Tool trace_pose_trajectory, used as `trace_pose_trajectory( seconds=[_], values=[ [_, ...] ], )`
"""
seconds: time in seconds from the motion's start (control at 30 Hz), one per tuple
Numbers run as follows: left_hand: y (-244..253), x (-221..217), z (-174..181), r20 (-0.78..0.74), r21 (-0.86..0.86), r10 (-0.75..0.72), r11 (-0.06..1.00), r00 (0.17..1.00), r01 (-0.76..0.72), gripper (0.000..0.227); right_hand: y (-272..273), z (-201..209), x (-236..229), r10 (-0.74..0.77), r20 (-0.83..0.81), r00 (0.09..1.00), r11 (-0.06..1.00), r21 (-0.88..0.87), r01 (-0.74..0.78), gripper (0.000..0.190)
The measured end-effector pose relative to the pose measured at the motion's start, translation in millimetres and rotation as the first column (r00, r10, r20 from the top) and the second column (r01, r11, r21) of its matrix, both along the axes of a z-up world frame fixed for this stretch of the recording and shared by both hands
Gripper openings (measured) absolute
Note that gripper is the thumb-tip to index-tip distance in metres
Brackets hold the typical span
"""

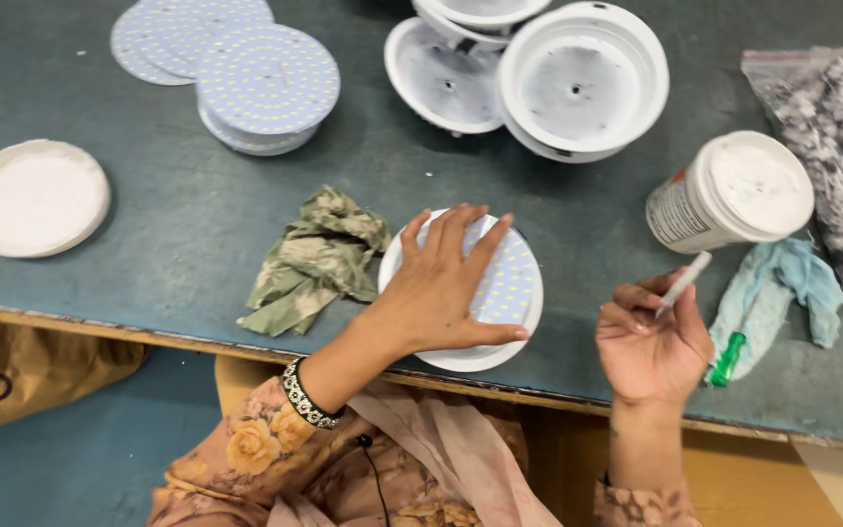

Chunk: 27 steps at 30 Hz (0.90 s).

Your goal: The person applies a white paste to the interior of circular plastic housings using a small spatula. They scoop the paste from a container, spread it evenly inside each housing, and place the finished units into a stack.

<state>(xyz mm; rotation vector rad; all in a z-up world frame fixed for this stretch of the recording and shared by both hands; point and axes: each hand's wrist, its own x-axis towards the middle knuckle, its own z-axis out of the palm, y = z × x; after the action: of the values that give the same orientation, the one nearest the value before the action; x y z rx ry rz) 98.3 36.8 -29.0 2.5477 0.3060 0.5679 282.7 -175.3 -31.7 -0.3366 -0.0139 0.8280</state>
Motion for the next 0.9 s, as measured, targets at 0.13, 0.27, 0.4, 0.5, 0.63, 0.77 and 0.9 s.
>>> trace_pose_trajectory(
  seconds=[0.13, 0.27, 0.4, 0.5, 0.63, 0.77, 0.9],
  values=[
    [-3, 7, -6, 0.003, 0.192, 0.007, 0.981, 1.000, -0.008, 0.105, -1, -7, -1, 0.135, 0.093, 0.986, 0.896, 0.414, -0.162, 0.011],
    [-7, -10, -1, -0.024, 0.176, -0.027, 0.984, 0.999, 0.030, 0.073, 5, -7, -7, 0.133, 0.131, 0.982, 0.838, 0.514, -0.182, 0.010],
    [-11, -24, 11, -0.176, 0.156, -0.033, 0.986, 0.984, 0.061, 0.048, 14, -3, -15, 0.165, 0.168, 0.972, 0.833, 0.504, -0.229, 0.010],
    [2, -41, 7, -0.080, 0.100, 0.030, 0.995, 0.996, -0.022, 0.051, 18, -4, -21, 0.185, 0.172, 0.968, 0.852, 0.463, -0.245, 0.010],
    [39, -91, -8, 0.033, 0.193, 0.300, 0.934, 0.953, -0.301, 0.053, 27, -5, -32, 0.219, 0.163, 0.962, 0.859, 0.435, -0.269, 0.010],
    [60, -117, -13, -0.017, 0.094, 0.424, 0.902, 0.905, -0.421, 0.036, 46, -4, -44, 0.296, 0.143, 0.944, 0.836, 0.440, -0.329, 0.009],
    [34, -126, 11, 0.225, -0.279, 0.433, 0.887, 0.873, -0.368, 0.021, 65, 0, -67, 0.395, 0.120, 0.911, 0.783, 0.475, -0.402, 0.008]
  ],
)
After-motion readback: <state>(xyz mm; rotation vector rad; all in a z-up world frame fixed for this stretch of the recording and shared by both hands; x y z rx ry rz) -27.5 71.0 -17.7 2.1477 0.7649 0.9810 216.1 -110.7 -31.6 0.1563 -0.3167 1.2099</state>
